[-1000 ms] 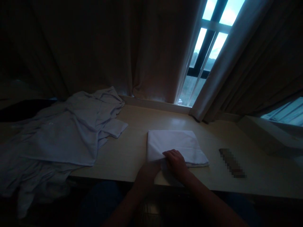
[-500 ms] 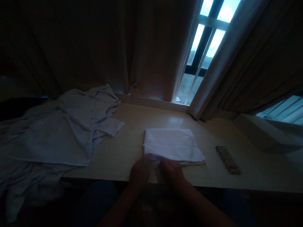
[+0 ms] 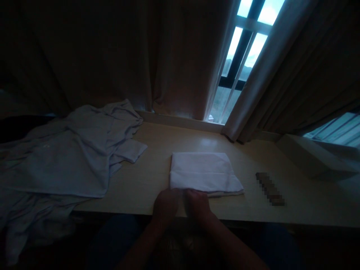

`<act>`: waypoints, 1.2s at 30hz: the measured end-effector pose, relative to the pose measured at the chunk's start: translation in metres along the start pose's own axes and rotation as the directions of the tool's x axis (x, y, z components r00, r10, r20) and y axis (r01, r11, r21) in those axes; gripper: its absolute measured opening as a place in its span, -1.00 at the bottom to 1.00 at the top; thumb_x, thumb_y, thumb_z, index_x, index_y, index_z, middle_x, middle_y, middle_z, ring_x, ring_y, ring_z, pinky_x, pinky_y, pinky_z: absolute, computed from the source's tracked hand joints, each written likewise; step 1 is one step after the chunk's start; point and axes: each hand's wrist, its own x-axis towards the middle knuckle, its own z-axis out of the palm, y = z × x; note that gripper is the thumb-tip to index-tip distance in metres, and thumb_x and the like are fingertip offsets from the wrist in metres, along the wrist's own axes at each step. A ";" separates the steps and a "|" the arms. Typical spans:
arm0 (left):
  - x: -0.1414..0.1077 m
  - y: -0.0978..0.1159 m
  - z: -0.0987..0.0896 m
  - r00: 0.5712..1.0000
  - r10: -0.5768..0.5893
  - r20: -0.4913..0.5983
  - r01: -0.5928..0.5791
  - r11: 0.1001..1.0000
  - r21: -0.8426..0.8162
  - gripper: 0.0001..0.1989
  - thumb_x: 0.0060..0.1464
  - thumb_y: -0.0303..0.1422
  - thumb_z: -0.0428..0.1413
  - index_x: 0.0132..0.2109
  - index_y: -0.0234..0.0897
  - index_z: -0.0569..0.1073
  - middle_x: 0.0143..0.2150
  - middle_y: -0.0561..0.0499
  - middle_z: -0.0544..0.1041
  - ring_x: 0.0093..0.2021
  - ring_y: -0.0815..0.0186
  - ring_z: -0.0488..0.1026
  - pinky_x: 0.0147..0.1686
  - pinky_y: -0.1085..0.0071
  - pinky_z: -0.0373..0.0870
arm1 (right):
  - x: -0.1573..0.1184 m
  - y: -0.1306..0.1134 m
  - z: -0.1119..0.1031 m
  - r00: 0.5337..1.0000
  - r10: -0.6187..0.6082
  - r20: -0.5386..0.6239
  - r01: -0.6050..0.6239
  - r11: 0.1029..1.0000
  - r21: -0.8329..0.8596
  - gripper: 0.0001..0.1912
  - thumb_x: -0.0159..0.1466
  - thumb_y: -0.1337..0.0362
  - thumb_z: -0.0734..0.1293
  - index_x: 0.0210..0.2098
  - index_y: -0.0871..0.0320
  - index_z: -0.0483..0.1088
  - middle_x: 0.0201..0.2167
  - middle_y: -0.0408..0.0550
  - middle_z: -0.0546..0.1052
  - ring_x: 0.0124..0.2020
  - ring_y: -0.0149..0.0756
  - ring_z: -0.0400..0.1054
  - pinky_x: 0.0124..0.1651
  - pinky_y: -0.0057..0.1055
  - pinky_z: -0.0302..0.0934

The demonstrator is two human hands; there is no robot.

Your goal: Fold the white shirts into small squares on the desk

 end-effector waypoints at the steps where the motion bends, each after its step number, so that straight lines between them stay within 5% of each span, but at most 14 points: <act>1: 0.000 0.001 -0.001 1.000 -0.003 0.007 0.003 1.000 0.019 -0.73 0.14 -0.44 -0.05 -0.17 -0.20 0.54 -0.28 -0.07 0.58 -0.23 0.20 0.49 -0.20 0.29 0.39 | -0.003 0.001 -0.002 1.000 -0.017 -0.001 0.017 1.000 0.009 -0.85 0.25 0.40 0.27 -0.24 0.07 0.43 -0.37 -0.06 0.57 -0.39 -0.29 0.44 -0.41 -0.47 0.06; 5: -0.002 0.001 -0.001 1.000 0.019 0.004 -0.019 1.000 -0.022 -0.71 0.15 -0.45 -0.07 -0.17 -0.17 0.54 -0.24 -0.04 0.58 -0.21 0.22 0.49 -0.19 0.31 0.40 | -0.011 0.006 -0.016 0.990 -0.041 -0.136 0.051 0.996 0.071 -0.86 0.27 0.37 0.25 -0.24 0.08 0.43 -0.40 -0.08 0.51 -0.38 -0.29 0.37 -0.36 -0.44 0.08; 10: -0.017 -0.003 0.004 0.980 0.159 -0.117 -0.164 0.986 -0.035 -0.66 0.18 -0.47 -0.09 0.01 -0.15 0.47 -0.08 -0.05 0.57 -0.07 0.21 0.48 0.00 0.22 0.36 | -0.010 0.016 -0.019 0.930 -0.093 -0.354 0.125 0.990 0.067 -0.59 0.28 0.30 0.28 0.12 0.10 0.32 -0.19 0.06 0.44 -0.16 -0.14 0.25 -0.13 -0.27 0.14; 15: -0.030 -0.005 -0.002 0.970 0.231 -0.075 -0.229 0.973 0.029 -0.67 0.18 -0.48 -0.07 0.01 -0.17 0.46 -0.08 -0.09 0.56 -0.07 0.19 0.48 -0.02 0.20 0.38 | -0.008 0.018 -0.007 0.925 -0.154 -0.348 0.177 0.984 0.036 -0.83 0.26 0.35 0.32 -0.15 0.06 0.45 -0.25 0.00 0.44 -0.17 -0.15 0.20 -0.11 -0.24 0.08; 21: -0.031 -0.005 -0.007 0.961 0.276 0.015 -0.276 0.960 0.037 -0.66 0.13 -0.52 -0.05 0.00 -0.22 0.46 -0.10 -0.10 0.56 -0.07 0.17 0.47 0.01 0.13 0.36 | -0.016 0.022 0.004 0.900 -0.282 -0.332 0.294 0.956 -0.016 -0.84 0.28 0.34 0.31 -0.14 0.08 0.44 -0.26 -0.02 0.46 -0.17 -0.15 0.20 -0.07 -0.22 0.06; 30: -0.031 -0.003 -0.009 0.956 0.291 0.034 -0.291 0.957 0.007 -0.67 0.15 -0.50 -0.04 -0.01 -0.20 0.49 -0.14 -0.11 0.57 -0.06 0.15 0.46 0.01 0.11 0.35 | -0.021 0.027 0.026 0.904 -0.264 -0.337 0.291 0.956 0.033 -0.84 0.29 0.34 0.29 -0.14 0.09 0.44 -0.28 -0.04 0.46 -0.19 -0.21 0.23 -0.07 -0.26 0.06; 32: -0.032 -0.006 -0.009 0.976 0.215 -0.042 -0.217 0.975 -0.056 -0.73 0.17 -0.44 -0.04 -0.07 -0.19 0.51 -0.14 -0.09 0.58 -0.07 0.18 0.48 0.02 0.14 0.36 | -0.022 0.029 0.031 0.901 -0.250 -0.354 0.289 0.956 0.059 -0.81 0.29 0.36 0.28 -0.12 0.10 0.44 -0.24 -0.02 0.47 -0.17 -0.21 0.24 -0.06 -0.26 0.07; 34: -0.032 -0.009 -0.011 0.990 0.006 -0.141 -0.027 0.988 -0.150 -0.77 0.20 -0.33 -0.04 -0.14 -0.21 0.51 -0.16 -0.08 0.58 -0.11 0.20 0.49 -0.03 0.21 0.39 | -0.023 0.030 0.035 0.898 -0.244 -0.366 0.292 0.953 0.082 -0.81 0.28 0.37 0.28 -0.12 0.10 0.44 -0.23 -0.02 0.47 -0.16 -0.20 0.25 -0.05 -0.26 0.08; 36: -0.030 -0.011 -0.015 0.955 -0.244 -0.169 0.191 0.941 -0.281 -0.74 0.20 -0.22 -0.03 -0.13 -0.21 0.49 -0.18 -0.06 0.58 -0.17 0.22 0.51 -0.14 0.29 0.42 | -0.023 0.031 0.037 0.893 -0.245 -0.378 0.301 0.949 0.097 -0.80 0.26 0.38 0.29 -0.13 0.10 0.44 -0.24 -0.02 0.47 -0.16 -0.20 0.25 -0.05 -0.25 0.10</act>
